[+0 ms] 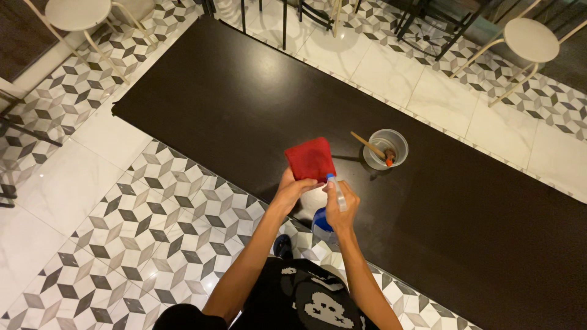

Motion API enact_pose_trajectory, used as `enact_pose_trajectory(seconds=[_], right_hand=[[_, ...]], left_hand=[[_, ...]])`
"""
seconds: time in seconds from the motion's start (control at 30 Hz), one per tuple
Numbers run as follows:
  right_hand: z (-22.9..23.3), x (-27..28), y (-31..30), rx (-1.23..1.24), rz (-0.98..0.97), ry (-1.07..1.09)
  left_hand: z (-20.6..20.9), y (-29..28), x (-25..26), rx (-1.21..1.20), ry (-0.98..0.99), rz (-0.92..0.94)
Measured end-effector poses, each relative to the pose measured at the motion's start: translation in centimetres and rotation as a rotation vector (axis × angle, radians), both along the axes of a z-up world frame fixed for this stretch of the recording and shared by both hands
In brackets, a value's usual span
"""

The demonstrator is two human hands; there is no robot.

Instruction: The person sprays a cleaning solution onto a dark table and wipes the surface with a red cloth. They then use a brush to scrub a specific area and continue wiping the table with the cloth.

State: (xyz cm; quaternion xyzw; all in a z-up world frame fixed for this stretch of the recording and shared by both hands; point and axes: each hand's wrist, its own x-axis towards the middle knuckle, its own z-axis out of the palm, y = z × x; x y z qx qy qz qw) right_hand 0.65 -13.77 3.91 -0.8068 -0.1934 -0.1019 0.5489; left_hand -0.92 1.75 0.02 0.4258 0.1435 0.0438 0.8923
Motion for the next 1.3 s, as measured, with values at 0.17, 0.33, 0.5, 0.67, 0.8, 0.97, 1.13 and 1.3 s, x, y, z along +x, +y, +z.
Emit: enact_pose_trajectory(seconds=[0.17,0.33,0.5,0.67,0.8,0.97,1.13,1.3], right_hand=[[-2.5,1.6,0.3,-0.035,-0.071,0.073],[-6.5,3.2,1.2,0.046,0.002,0.043],[-10.2,5.6,2.4,-0.054,0.078,-0.027],[-12.5,7.8,3.1,-0.156,0.158,0.026],[-13.6,7.8,3.0,-0.078,0.211,0.030],[-13.0,7.6,2.7,-0.138,0.279,0.018],[-13.9,7.6,0.2,-0.100,0.402,0.142],[-16.8,7.1,-5.5,0.019,0.302,0.241]], left_hand=[[0.3,1.4,-0.4,-0.021,0.024,0.077],[0.6,2.7,-1.0,-0.021,0.013,0.157],[1.0,2.8,-1.3,-0.047,-0.008,0.185],[1.7,1.8,-1.3,-0.064,-0.039,0.187],[2.4,0.5,-0.8,-0.035,-0.055,0.172],[3.5,-0.9,-0.8,-0.013,-0.015,0.129],[4.2,-3.0,-0.8,0.007,-0.014,0.070],[4.9,-6.8,-0.3,-0.016,-0.002,0.002]])
